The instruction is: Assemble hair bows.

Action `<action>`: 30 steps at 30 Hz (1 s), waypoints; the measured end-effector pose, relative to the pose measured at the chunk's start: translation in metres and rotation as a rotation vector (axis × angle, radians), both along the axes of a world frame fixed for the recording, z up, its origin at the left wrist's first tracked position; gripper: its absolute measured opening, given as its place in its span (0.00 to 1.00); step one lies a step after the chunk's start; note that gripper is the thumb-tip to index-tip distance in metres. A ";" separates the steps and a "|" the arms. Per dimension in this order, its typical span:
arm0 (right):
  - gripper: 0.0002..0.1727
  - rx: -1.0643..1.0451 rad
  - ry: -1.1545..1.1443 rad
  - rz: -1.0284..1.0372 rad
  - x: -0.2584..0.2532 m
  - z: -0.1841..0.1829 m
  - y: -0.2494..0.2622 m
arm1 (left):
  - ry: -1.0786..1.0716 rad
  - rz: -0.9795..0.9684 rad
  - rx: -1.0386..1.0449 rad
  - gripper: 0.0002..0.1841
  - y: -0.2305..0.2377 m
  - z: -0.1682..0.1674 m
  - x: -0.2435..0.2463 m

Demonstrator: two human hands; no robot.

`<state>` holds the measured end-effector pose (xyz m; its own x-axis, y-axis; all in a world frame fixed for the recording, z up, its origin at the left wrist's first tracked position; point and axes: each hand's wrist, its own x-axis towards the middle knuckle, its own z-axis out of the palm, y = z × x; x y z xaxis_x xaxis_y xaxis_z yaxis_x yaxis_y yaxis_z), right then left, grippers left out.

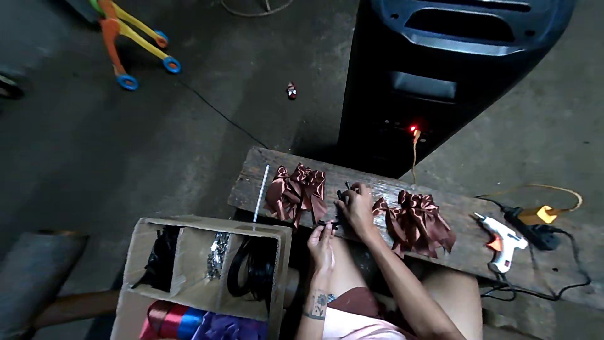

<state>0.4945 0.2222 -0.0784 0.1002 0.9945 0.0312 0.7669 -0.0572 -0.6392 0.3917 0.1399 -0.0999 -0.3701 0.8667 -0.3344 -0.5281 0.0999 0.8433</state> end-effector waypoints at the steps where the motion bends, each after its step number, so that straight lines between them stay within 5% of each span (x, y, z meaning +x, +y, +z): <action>1: 0.13 0.003 -0.008 0.004 0.001 0.000 0.002 | -0.004 -0.001 0.000 0.10 0.000 0.001 0.000; 10: 0.08 0.118 -0.027 0.016 0.017 -0.007 0.012 | 0.003 -0.001 0.001 0.10 0.000 0.000 0.001; 18: 0.05 0.191 0.013 0.322 0.041 0.002 0.018 | 0.012 -0.003 0.007 0.09 0.000 -0.003 0.000; 22: 0.07 0.241 0.024 0.312 0.054 0.008 0.002 | 0.009 0.005 0.005 0.09 0.000 -0.005 0.000; 30: 0.09 -0.032 -0.085 0.411 0.043 0.000 -0.031 | 0.014 -0.004 -0.010 0.09 0.003 -0.002 0.001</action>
<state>0.5373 0.1909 -0.0786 -0.3064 0.9519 -0.0090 0.7798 0.2456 -0.5758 0.3923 0.1430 -0.1021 -0.3710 0.8651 -0.3377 -0.5157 0.1105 0.8496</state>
